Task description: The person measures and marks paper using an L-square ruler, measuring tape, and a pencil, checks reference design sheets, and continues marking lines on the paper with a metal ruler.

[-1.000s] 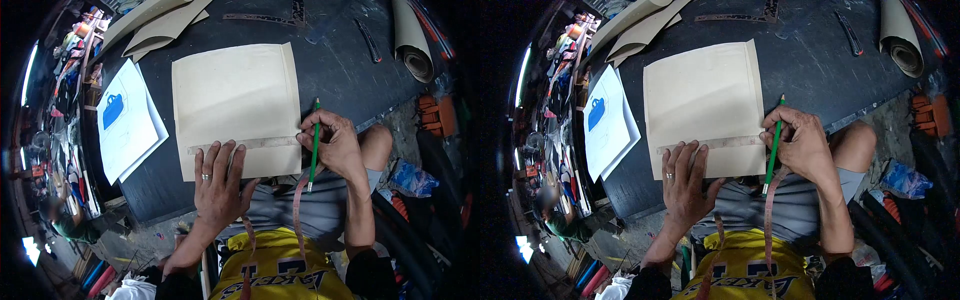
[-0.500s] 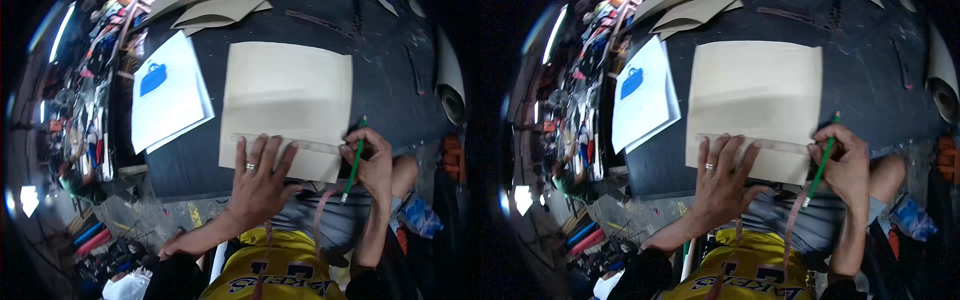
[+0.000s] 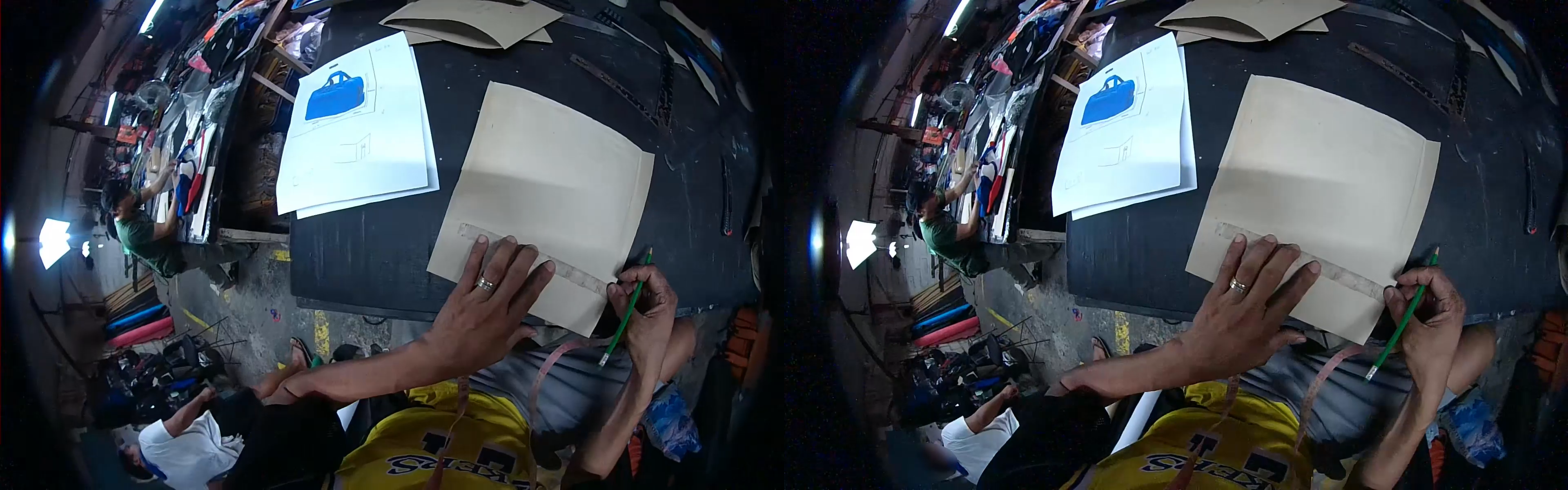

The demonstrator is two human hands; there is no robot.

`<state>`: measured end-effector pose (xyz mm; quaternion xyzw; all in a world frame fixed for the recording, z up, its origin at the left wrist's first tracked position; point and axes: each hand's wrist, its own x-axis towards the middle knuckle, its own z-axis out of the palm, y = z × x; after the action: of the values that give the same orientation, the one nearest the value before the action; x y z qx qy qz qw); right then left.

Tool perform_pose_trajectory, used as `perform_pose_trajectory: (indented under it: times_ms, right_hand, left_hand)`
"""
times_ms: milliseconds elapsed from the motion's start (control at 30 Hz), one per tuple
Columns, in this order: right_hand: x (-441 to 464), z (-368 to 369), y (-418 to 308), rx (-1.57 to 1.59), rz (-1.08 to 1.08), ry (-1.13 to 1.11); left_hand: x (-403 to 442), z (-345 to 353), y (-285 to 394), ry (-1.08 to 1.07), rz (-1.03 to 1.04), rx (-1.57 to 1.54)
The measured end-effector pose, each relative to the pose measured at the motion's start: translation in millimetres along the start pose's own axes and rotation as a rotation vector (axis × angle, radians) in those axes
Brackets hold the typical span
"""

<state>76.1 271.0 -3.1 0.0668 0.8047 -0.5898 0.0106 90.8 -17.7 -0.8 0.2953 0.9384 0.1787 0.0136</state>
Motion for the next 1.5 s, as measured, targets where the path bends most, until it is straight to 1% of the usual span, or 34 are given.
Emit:
perform_pose_trajectory:
  times_ms: [200, 267, 333, 400, 433, 467, 500, 633, 900, 1000, 1167, 1500]
  right_hand:
    - [1, -3, 4, -0.075, -0.003, 0.015]
    - [1, -2, 4, -0.129, -0.065, 0.012]
    - [1, 1, -8, -0.164, 0.0, 0.015]
    - [0, 4, -10, -0.182, -0.058, 0.054]
    - [1, 2, -9, -0.18, -0.017, 0.036]
    - [0, 0, -10, -0.167, 0.019, 0.01]
    - [-2, -1, -14, -0.176, 0.029, 0.035]
    - [-2, 2, -23, -0.139, 0.061, 0.022]
    - [-2, 0, -21, -0.139, 0.043, 0.013]
    - [-3, 1, -16, -0.134, -0.01, 0.024]
    - [-1, 2, -14, -0.111, -0.013, 0.036]
    - [-2, 0, -14, -0.112, -0.006, 0.029]
  left_hand:
    - [-2, -4, -5, 0.011, 0.008, 0.034]
    - [1, -3, 0, 0.001, 0.063, -0.015]
    - [1, -5, -5, -0.042, 0.025, 0.016]
    - [4, -13, -1, -0.059, 0.023, 0.027]
    - [5, -14, 0, -0.059, 0.068, -0.004]
    - [5, -16, 1, -0.066, 0.058, 0.022]
    - [4, -16, 2, -0.074, 0.039, 0.059]
    - [3, -15, 2, -0.076, 0.035, 0.089]
    - [4, -11, -2, -0.059, 0.053, 0.128]
    - [2, -10, -2, -0.054, 0.06, 0.147]
    - [2, -7, -3, -0.024, 0.063, 0.163]
    - [2, -11, 1, -0.056, 0.052, 0.16]
